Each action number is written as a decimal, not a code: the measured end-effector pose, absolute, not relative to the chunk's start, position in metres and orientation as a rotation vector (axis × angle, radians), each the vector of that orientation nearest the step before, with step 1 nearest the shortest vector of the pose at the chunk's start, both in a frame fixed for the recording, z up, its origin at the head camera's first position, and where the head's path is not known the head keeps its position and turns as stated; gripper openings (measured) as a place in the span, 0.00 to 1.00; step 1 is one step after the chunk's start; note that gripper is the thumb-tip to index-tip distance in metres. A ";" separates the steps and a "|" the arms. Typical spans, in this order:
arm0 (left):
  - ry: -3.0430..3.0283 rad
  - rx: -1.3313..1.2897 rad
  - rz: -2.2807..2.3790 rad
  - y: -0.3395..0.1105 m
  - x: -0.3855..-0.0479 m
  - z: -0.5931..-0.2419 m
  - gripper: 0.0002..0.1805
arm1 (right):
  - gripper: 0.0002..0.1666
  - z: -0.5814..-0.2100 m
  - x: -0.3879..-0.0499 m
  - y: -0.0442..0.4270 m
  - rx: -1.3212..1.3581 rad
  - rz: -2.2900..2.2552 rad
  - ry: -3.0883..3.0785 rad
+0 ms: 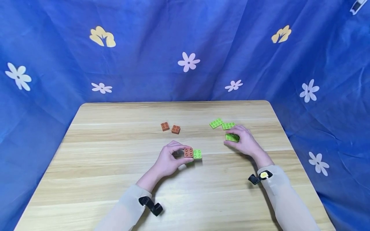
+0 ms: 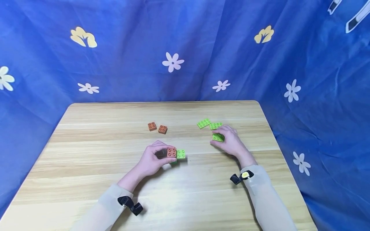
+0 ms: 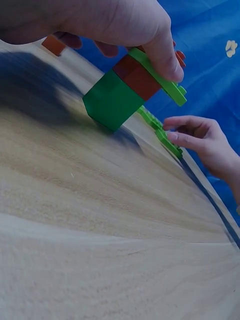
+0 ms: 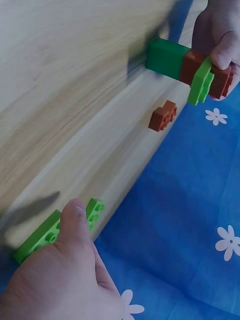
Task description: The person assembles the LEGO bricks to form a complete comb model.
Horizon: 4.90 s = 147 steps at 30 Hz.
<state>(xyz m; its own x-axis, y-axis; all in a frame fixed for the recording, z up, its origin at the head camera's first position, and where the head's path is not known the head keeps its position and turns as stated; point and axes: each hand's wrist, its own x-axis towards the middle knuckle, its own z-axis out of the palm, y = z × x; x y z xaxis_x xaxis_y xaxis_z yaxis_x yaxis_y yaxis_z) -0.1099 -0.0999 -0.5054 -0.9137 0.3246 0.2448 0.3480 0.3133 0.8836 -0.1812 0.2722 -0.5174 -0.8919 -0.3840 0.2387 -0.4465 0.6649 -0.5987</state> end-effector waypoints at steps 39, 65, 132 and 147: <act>-2.502 -0.649 -1.747 -0.101 -0.109 -0.511 0.24 | 0.24 -0.523 -0.181 0.273 0.678 1.077 -2.743; -2.469 -0.623 -1.790 -0.093 -0.095 -0.476 0.22 | 0.23 -0.464 -0.163 0.230 0.935 1.134 -2.634; -2.449 -0.637 -1.809 -0.097 -0.102 -0.500 0.22 | 0.24 -0.463 -0.130 0.124 1.241 1.115 -2.529; -2.442 -0.647 -1.836 -0.099 -0.106 -0.512 0.23 | 0.24 -0.470 -0.130 0.121 1.183 1.193 -2.534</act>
<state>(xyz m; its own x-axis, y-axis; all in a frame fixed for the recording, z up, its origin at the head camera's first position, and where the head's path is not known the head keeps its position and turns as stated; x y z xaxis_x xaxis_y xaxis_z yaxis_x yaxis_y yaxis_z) -0.1061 -0.0987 -0.5124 -0.9140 0.3131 0.2581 0.3350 0.2232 0.9154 -0.1304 0.1206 -0.4702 -0.6927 -0.6076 0.3885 -0.6866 0.3907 -0.6132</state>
